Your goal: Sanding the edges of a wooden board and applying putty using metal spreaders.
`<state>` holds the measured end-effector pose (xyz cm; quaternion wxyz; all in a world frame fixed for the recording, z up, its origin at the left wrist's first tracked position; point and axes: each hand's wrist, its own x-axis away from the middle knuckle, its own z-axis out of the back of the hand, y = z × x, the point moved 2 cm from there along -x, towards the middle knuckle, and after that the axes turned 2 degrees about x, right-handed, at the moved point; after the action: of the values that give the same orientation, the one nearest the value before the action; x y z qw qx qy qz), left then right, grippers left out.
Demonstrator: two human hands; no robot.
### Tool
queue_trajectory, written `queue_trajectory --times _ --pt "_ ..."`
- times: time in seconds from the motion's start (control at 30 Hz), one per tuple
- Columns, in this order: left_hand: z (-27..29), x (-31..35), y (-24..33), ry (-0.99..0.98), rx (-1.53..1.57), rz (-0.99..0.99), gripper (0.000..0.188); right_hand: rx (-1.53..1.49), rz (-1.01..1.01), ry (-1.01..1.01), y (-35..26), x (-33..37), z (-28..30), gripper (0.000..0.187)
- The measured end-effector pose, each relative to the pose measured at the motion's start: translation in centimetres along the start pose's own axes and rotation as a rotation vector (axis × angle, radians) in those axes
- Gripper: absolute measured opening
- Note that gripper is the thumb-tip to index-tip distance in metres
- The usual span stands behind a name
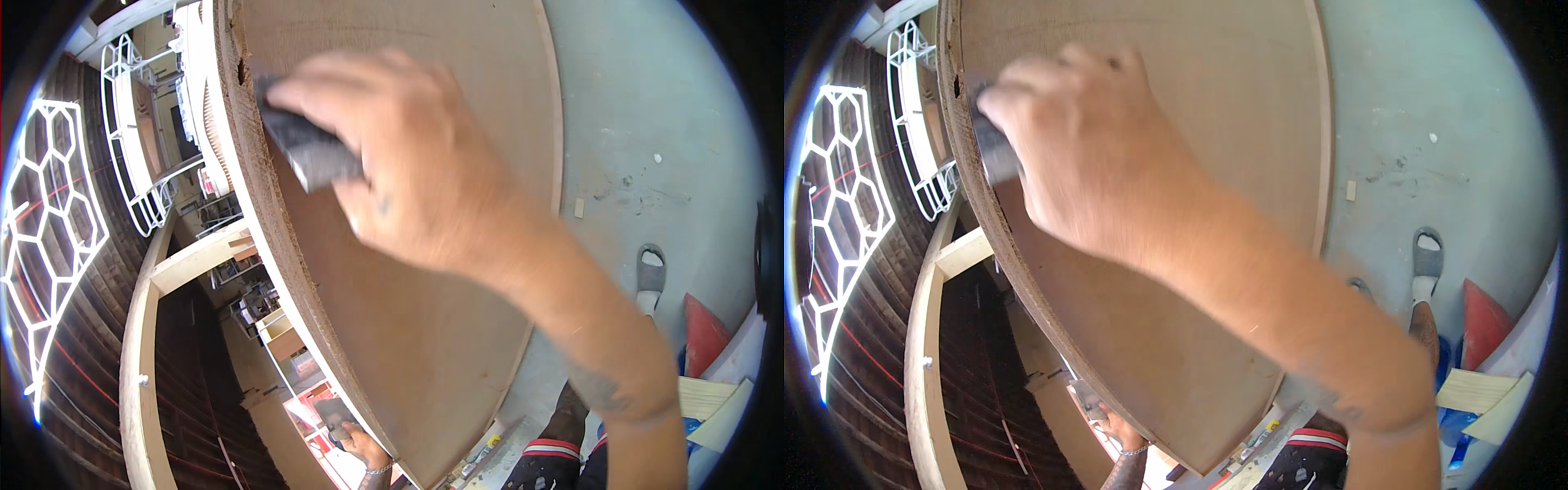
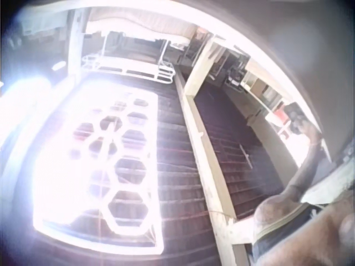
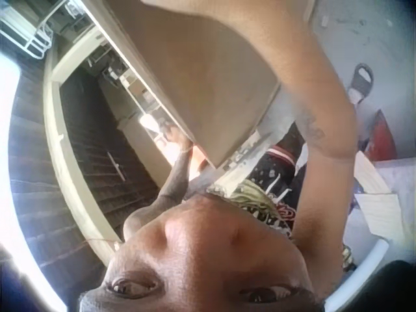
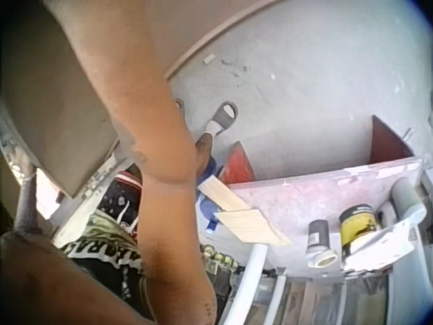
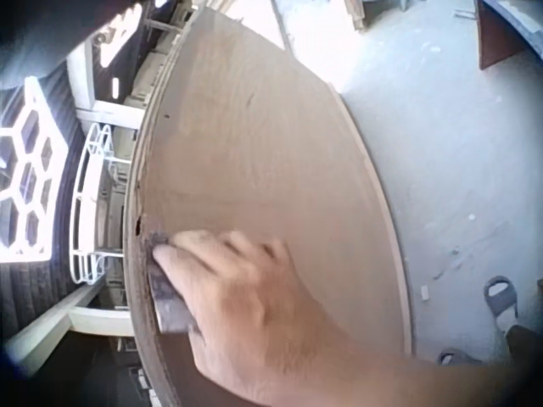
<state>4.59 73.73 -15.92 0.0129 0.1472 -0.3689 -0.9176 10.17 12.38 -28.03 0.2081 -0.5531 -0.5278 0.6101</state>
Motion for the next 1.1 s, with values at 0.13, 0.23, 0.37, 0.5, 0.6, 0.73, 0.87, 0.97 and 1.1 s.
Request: queue_trajectory --times 0.13,0.23,0.37,0.5,0.6,0.73,0.87,0.97,1.1 --pt "-0.3 -0.5 -0.4 0.053 0.105 0.181 0.043 -0.021 -0.08 0.001 -2.5 3.8 -0.8 0.029" --pt "-0.8 -0.6 1.5 -0.03 0.143 0.146 0.039 -0.113 -0.097 -0.109 -2.0 3.0 0.3 0.026" --pt "-2.4 0.6 4.0 -0.002 -0.106 0.171 0.04 -0.184 -0.17 -0.221 1.6 -1.4 3.7 0.022" --pt "-4.5 2.0 6.1 -0.083 0.082 0.127 0.039 -0.286 -0.112 -0.276 2.3 -3.6 4.3 0.019" --pt "-5.3 2.4 7.0 -0.122 0.135 0.153 0.04 -0.236 -0.073 -0.184 2.0 -2.5 2.4 0.017" --pt "-5.6 1.8 7.3 -0.115 0.05 0.136 0.04 -0.105 -0.069 -0.024 0.6 -0.7 -0.4 0.016" --pt "-5.2 1.1 6.7 -0.129 0.004 0.096 0.04 -0.048 -0.085 0.057 -1.1 0.9 -1.5 0.018" --pt "-4.8 0.8 6.3 -0.126 -0.013 0.076 0.04 -0.049 -0.098 0.031 -1.9 2.9 -1.4 0.019" --pt "-4.5 0.4 5.7 -0.124 -0.021 0.059 0.04 -0.069 -0.135 -0.106 -3.4 5.6 -0.2 0.019"
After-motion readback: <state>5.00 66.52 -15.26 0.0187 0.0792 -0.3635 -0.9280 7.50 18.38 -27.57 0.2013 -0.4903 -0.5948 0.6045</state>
